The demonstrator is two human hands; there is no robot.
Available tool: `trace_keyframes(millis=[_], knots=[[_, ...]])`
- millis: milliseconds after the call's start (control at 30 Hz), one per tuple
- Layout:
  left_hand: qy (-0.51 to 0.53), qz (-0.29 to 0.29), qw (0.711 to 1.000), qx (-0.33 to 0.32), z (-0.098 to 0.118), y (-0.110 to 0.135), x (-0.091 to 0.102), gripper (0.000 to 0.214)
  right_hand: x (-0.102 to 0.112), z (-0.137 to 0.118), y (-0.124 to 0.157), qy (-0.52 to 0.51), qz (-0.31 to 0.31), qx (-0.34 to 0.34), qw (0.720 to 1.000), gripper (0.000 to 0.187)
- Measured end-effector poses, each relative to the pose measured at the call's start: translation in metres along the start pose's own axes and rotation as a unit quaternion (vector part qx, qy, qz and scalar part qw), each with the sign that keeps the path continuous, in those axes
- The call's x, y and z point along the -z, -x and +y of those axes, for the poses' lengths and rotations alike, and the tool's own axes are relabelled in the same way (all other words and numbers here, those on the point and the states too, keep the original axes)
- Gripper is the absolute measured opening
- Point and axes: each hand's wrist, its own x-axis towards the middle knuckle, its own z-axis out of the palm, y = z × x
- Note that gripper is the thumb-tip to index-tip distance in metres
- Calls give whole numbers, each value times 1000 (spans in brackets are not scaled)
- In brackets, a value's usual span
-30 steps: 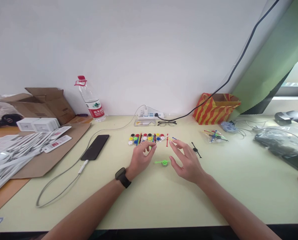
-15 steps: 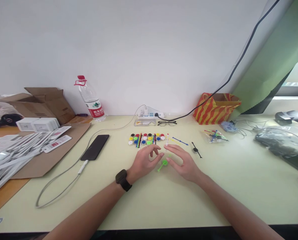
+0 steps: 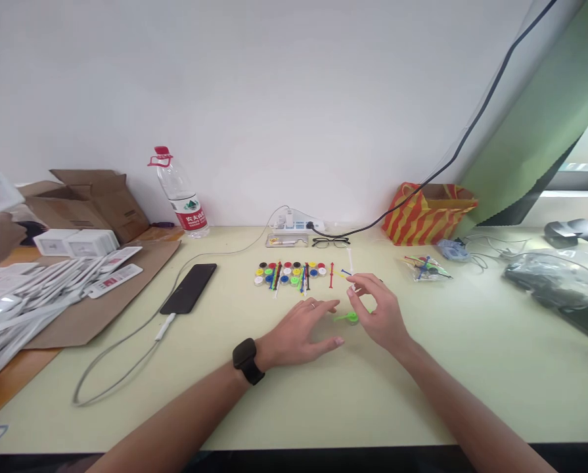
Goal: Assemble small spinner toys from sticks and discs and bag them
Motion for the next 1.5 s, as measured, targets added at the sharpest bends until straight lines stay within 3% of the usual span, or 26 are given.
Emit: trace_keyframes(millis=[100, 200, 300, 567, 733, 833, 1033, 1500], knots=[[2, 19, 1000, 16, -4, -1, 0, 33, 0, -3, 3, -71, -91, -44, 992, 25], [-8, 36, 999, 26, -11, -1, 2, 25, -4, -7, 9, -139, -214, -76, 964, 32], [-11, 42, 999, 30, -18, 0, 3, 18, -10, -8, 14, -132, -258, -70, 955, 38], [-22, 36, 998, 37, -22, -1, 1, 9, -10, 23, 12, 23, -161, -33, 986, 46], [-39, 30, 998, 41, -23, -1, 0, 6, -7, 39, 8, 76, -97, -43, 991, 27], [-45, 27, 998, 40, -23, -2, -1, 4, -10, 41, 6, 51, -111, -41, 992, 20], [-51, 27, 998, 34, -24, -2, -2, 6, -21, 40, 5, 38, -168, -13, 985, 34], [-50, 37, 998, 22, -25, -2, -4, 7, -31, 46, 4, 81, -182, -3, 980, 40]])
